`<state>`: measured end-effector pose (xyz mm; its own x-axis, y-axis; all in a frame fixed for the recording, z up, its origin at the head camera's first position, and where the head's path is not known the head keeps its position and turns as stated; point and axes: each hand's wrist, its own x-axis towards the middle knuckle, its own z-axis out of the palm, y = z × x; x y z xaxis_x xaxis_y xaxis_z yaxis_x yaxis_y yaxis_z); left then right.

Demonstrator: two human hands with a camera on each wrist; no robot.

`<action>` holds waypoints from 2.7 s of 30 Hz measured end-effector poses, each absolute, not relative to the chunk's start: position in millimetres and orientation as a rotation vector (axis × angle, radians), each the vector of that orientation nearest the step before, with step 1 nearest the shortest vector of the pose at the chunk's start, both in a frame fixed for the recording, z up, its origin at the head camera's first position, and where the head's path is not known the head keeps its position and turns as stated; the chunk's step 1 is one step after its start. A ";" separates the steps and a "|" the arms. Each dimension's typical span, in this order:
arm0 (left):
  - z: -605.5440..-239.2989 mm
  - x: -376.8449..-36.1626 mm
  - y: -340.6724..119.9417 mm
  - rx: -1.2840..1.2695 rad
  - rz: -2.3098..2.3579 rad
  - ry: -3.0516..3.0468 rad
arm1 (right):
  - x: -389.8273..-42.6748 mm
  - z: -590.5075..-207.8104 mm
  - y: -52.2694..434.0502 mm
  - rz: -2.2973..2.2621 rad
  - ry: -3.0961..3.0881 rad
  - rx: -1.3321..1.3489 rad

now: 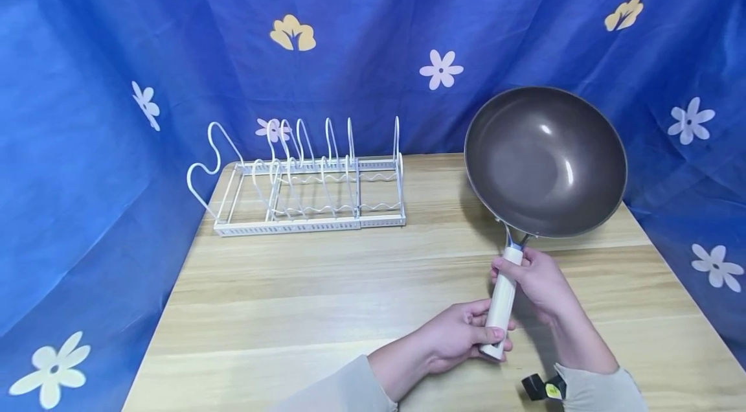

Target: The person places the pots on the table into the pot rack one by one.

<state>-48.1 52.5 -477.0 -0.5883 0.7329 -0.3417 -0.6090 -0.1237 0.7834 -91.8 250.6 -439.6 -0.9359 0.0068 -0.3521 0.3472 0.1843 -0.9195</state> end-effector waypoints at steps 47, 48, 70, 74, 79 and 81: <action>-478.5 -35.3 16.6 0.260 1.828 1.411 | -71.4 -415.7 204.0 -2.123 1.923 -0.077; -478.3 -34.1 15.9 0.258 1.832 1.430 | -71.2 -415.3 202.7 -2.122 1.921 -0.076; -451.7 -14.3 -16.2 0.304 1.734 1.895 | -77.8 -410.3 177.7 -2.154 1.717 -0.457; -446.5 -10.2 -20.6 0.272 1.741 1.953 | -80.9 -407.1 170.3 -2.162 1.657 -0.540; -440.4 -6.6 -24.6 0.259 1.727 2.069 | -84.0 -400.9 161.7 -2.168 1.617 -0.594; -437.0 -5.5 -26.6 0.251 1.736 2.093 | -85.2 -397.9 157.9 -2.171 1.604 -0.611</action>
